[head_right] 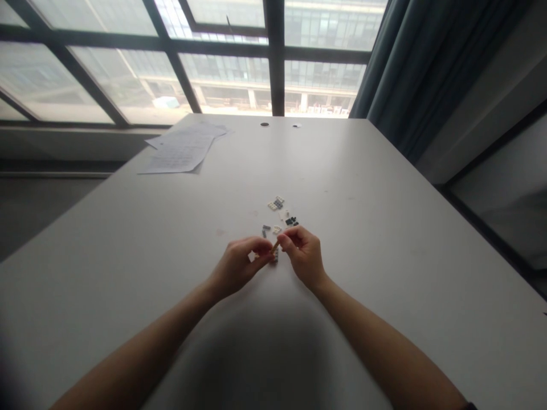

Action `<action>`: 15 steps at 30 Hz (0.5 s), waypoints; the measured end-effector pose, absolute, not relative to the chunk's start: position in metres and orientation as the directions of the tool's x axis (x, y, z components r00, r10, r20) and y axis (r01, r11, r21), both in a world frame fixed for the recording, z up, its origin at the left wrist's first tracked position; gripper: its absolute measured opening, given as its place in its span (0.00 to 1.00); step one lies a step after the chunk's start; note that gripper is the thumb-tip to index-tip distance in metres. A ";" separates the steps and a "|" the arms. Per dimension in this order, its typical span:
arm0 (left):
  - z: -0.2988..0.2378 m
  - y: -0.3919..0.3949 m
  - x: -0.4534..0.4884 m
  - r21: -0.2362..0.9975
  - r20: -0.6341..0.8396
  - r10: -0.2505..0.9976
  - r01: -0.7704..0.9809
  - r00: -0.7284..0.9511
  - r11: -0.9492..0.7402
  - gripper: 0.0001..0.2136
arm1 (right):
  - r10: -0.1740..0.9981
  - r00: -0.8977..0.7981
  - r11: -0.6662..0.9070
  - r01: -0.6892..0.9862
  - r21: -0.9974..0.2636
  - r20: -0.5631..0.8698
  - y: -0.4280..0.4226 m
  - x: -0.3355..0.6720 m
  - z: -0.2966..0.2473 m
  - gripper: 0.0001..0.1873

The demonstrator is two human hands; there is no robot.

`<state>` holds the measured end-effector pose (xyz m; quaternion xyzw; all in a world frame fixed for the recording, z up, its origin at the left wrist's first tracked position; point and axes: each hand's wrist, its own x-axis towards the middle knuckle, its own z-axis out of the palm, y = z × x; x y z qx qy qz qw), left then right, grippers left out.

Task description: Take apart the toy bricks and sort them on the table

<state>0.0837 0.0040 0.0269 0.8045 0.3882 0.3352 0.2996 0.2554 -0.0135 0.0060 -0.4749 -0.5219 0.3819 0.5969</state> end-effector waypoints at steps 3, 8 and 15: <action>0.028 0.001 0.085 0.663 0.371 0.765 0.427 0.527 -0.615 0.03 | 0.949 0.205 0.235 0.054 -0.971 0.241 -0.012 0.255 0.007 0.12; 0.030 0.000 0.085 0.601 0.440 0.715 0.413 0.544 -0.684 0.06 | 0.944 0.248 0.203 0.080 -0.976 0.217 -0.011 0.254 0.007 0.13; 0.031 0.000 0.083 0.577 0.491 0.731 0.453 0.474 -0.680 0.08 | 0.960 0.184 0.183 0.157 -0.971 0.211 -0.013 0.254 0.004 0.17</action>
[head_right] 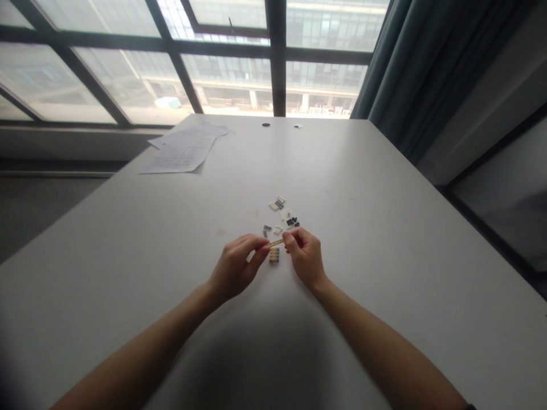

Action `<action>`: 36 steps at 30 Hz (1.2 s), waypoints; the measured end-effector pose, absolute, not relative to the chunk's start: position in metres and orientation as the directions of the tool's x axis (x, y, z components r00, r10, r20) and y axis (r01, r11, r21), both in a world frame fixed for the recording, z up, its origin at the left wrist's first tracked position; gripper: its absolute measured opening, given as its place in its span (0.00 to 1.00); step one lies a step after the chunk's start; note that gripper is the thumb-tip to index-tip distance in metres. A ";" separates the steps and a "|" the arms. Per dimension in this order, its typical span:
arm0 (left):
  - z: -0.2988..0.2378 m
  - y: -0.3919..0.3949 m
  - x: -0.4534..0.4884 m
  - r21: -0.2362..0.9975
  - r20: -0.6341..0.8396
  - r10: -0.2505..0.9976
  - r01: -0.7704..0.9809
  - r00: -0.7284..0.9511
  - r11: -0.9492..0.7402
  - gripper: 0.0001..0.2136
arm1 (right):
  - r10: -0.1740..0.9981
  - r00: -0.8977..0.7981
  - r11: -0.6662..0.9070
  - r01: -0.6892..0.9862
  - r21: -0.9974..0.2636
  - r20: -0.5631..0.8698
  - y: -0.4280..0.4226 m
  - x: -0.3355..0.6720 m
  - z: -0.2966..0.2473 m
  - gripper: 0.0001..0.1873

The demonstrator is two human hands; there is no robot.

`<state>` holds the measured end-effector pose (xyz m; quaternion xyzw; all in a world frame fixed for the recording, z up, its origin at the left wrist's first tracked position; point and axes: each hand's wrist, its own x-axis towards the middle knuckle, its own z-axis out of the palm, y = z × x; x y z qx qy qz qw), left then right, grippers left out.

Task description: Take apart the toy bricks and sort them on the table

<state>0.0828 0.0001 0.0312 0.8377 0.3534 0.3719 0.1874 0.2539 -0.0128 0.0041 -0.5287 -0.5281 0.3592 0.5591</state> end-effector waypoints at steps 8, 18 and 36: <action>0.032 0.002 0.081 0.568 0.514 0.781 0.543 0.353 -0.619 0.12 | 0.975 0.009 0.216 0.195 -0.957 0.222 -0.017 0.252 0.001 0.16; 0.031 0.004 0.081 0.575 0.482 0.803 0.566 0.349 -0.591 0.14 | 0.978 -0.022 0.211 0.051 -0.976 0.210 -0.015 0.252 -0.002 0.12; 0.022 0.011 0.077 0.501 0.542 0.765 0.597 0.348 -0.627 0.04 | 0.984 0.068 0.175 -0.145 -0.974 0.167 -0.017 0.251 0.002 0.09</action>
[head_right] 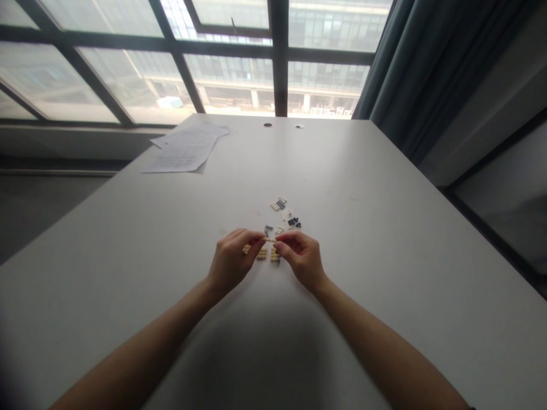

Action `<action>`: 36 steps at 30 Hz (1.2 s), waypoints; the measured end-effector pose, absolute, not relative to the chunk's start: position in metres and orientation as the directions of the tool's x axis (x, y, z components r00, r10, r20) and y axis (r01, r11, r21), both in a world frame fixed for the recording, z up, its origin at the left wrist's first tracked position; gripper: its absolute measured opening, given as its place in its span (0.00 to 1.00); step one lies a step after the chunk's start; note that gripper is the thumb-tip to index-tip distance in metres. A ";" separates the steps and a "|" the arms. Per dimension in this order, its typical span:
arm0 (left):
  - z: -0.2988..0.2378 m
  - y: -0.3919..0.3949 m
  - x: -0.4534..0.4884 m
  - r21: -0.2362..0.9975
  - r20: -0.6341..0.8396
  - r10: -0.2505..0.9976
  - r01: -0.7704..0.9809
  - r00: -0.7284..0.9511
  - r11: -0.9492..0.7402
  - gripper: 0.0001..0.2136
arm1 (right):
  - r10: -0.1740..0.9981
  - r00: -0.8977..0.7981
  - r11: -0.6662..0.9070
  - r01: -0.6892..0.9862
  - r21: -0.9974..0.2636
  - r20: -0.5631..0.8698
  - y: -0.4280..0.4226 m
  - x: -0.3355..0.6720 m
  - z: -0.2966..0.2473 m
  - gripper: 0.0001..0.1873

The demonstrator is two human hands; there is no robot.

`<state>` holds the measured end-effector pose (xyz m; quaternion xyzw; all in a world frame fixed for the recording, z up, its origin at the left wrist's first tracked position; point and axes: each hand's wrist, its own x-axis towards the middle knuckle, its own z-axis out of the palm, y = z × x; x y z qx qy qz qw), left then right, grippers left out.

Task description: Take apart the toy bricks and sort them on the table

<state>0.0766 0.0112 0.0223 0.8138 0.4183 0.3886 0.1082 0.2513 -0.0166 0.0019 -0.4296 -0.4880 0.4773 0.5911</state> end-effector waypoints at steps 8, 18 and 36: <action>0.024 0.011 0.078 0.557 0.613 0.746 0.526 0.261 -0.643 0.06 | 0.967 0.040 0.250 0.029 -0.968 0.251 -0.014 0.250 -0.005 0.07; 0.025 0.008 0.080 0.691 0.538 0.788 0.380 0.298 -0.615 0.10 | 0.959 -0.005 0.283 0.144 -0.948 0.285 -0.019 0.247 -0.005 0.10; 0.022 0.010 0.083 0.937 0.269 0.932 0.159 0.244 -0.312 0.07 | 0.929 -0.092 0.366 0.106 -0.924 0.358 -0.019 0.247 -0.002 0.26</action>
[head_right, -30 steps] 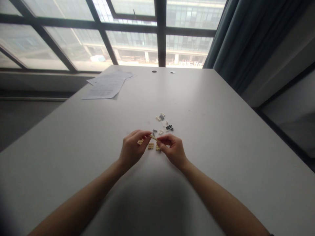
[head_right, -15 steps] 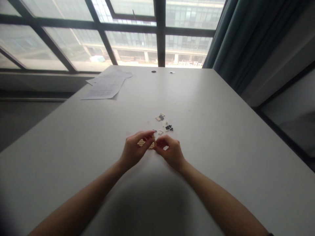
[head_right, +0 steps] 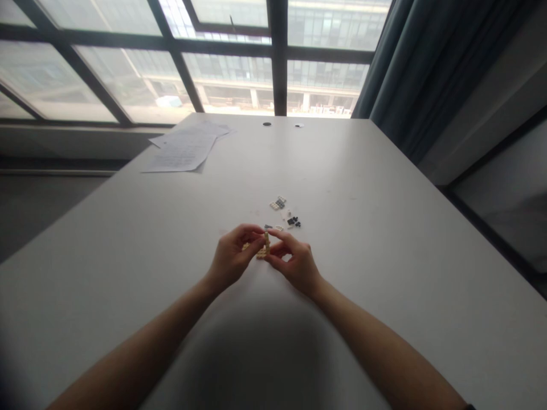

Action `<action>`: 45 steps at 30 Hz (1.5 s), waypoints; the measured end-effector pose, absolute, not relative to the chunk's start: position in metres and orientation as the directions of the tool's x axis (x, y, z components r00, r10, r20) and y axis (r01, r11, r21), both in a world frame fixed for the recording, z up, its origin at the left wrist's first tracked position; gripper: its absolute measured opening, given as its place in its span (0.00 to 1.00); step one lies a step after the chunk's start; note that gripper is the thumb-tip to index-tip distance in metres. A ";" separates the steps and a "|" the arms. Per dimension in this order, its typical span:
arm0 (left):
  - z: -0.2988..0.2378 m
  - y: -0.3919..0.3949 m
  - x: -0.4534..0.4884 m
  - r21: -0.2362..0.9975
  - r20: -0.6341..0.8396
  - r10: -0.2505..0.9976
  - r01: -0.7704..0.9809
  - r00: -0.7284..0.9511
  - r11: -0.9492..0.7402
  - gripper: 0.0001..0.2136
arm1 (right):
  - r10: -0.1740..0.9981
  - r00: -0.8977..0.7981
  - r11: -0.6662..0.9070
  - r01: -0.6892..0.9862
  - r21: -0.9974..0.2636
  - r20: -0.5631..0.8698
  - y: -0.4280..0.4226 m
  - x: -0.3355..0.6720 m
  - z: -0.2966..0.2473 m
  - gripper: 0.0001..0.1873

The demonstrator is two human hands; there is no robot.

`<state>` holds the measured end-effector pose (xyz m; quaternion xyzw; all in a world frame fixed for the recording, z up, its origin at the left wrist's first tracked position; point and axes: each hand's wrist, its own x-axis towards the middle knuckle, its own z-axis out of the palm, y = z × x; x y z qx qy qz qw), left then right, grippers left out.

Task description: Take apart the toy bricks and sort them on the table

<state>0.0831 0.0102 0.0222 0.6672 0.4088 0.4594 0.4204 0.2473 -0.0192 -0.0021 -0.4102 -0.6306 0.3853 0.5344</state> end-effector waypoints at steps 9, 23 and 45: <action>0.022 0.013 0.079 0.868 0.336 0.900 0.280 0.277 -0.410 0.06 | 0.854 -0.109 0.507 0.398 -0.764 0.509 -0.013 0.260 0.005 0.24; 0.011 0.006 0.078 0.123 0.409 0.547 0.549 0.731 -0.826 0.12 | 0.916 -0.381 0.381 0.725 -0.574 0.128 0.007 0.309 -0.002 0.23; 0.007 0.009 0.076 0.144 0.366 0.556 0.545 0.746 -0.826 0.22 | 0.931 -0.315 0.350 0.640 -0.684 0.182 0.008 0.311 -0.005 0.30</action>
